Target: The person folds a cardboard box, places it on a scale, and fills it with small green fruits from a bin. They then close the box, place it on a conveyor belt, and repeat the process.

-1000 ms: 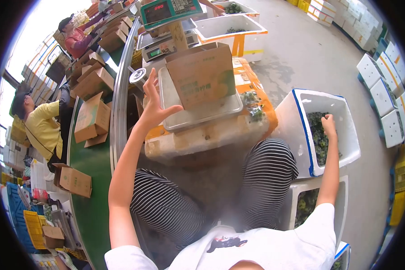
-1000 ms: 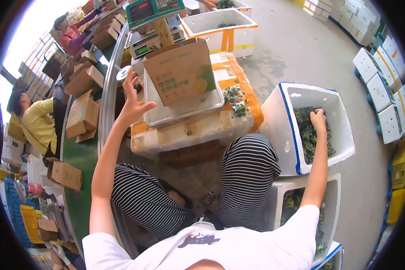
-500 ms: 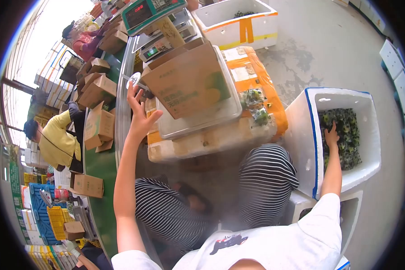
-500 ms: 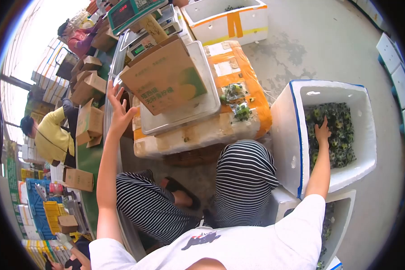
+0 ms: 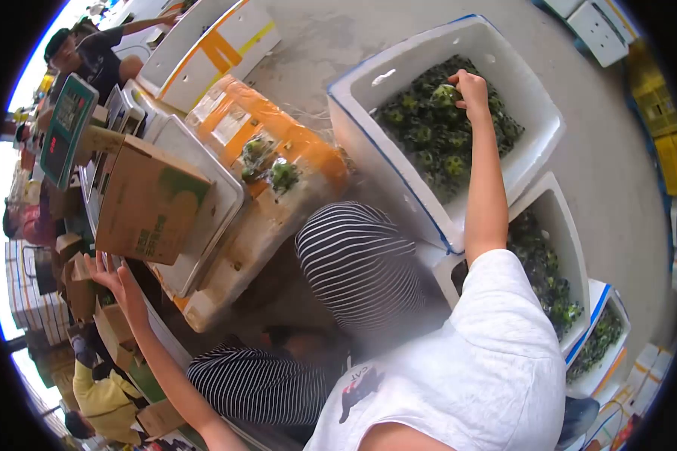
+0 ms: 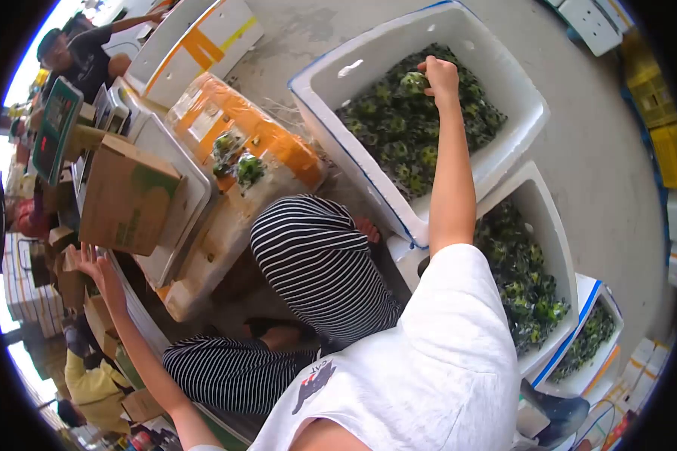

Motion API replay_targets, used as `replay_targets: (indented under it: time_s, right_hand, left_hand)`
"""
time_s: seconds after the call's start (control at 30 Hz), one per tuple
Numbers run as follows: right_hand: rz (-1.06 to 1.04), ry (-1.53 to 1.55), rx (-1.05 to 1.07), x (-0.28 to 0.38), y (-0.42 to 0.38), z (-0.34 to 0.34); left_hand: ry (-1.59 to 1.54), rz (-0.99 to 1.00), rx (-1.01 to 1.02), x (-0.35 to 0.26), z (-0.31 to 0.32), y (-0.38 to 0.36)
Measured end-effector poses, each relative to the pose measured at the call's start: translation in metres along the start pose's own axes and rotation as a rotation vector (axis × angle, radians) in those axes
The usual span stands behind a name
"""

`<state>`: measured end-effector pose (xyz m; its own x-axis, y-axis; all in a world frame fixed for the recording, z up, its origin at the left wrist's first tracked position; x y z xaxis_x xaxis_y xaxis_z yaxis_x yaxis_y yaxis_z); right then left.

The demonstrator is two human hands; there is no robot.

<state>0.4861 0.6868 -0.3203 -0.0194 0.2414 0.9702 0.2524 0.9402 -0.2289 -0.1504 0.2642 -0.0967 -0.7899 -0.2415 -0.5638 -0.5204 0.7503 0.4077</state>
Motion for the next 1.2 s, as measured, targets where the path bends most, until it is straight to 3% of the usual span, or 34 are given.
replay_targets:
  time_s: [0.17,0.3,0.4,0.53,0.67,0.73,0.83,0.93,0.97,1.07,1.13,1.2]
  right_hand:
    - [0.204,0.499,0.194,-0.01,-0.008,0.015]
    - [0.066,0.976,0.314,0.034,-0.029,0.045]
    - [-0.057,0.719,0.507,0.051,-0.035,0.036]
    - [-0.448,-0.369,-0.155,0.032,-0.022,0.002]
    - [-0.059,-0.84,0.103,-0.102,0.037,0.012]
    - [-0.135,-0.755,0.327,-0.117,0.03,0.043]
    - [-0.394,-0.623,0.249,-0.124,0.004,0.085]
    - [-0.107,-0.561,0.407,-0.112,-0.009,0.091]
    - [-0.228,-0.371,0.417,-0.097,-0.004,0.09]
    - [-0.167,-0.039,0.262,-0.069,0.017,0.065]
    - [-0.143,0.365,0.122,-0.041,0.022,0.043]
    - [-0.129,0.797,0.208,-0.009,0.024,0.03]
  left_hand:
    - [-0.012,-0.017,-0.002,0.015,-0.002,0.002]
    - [-0.021,-0.006,0.021,0.011,-0.002,0.0]
    - [0.012,-0.017,0.039,0.012,-0.005,-0.004]
    - [0.036,0.014,0.059,0.011,-0.006,-0.007]
    - [0.084,0.038,0.055,0.017,-0.012,-0.008]
    - [0.092,0.036,0.044,0.02,-0.015,-0.009]
    - [0.101,0.021,0.037,0.022,-0.017,-0.011]
    - [0.118,0.012,0.052,0.025,-0.016,-0.012]
    - [0.128,0.01,0.056,0.022,-0.016,-0.014]
    - [0.139,0.011,0.06,0.023,-0.017,-0.014]
    - [0.128,0.015,0.058,0.027,-0.016,-0.014]
    - [0.11,0.02,0.045,0.032,-0.018,-0.012]
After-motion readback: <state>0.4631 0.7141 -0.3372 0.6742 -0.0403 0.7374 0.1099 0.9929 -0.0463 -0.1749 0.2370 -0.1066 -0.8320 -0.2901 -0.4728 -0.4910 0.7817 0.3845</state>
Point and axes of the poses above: each hand's wrist, its own y-axis towards the middle knuckle, its own z-axis out of the palm, x = y × z, the point moved 8 cm from there along y, towards the middle knuckle, and after that the axes turned 13 degrees about y, right-handed, at the moved point
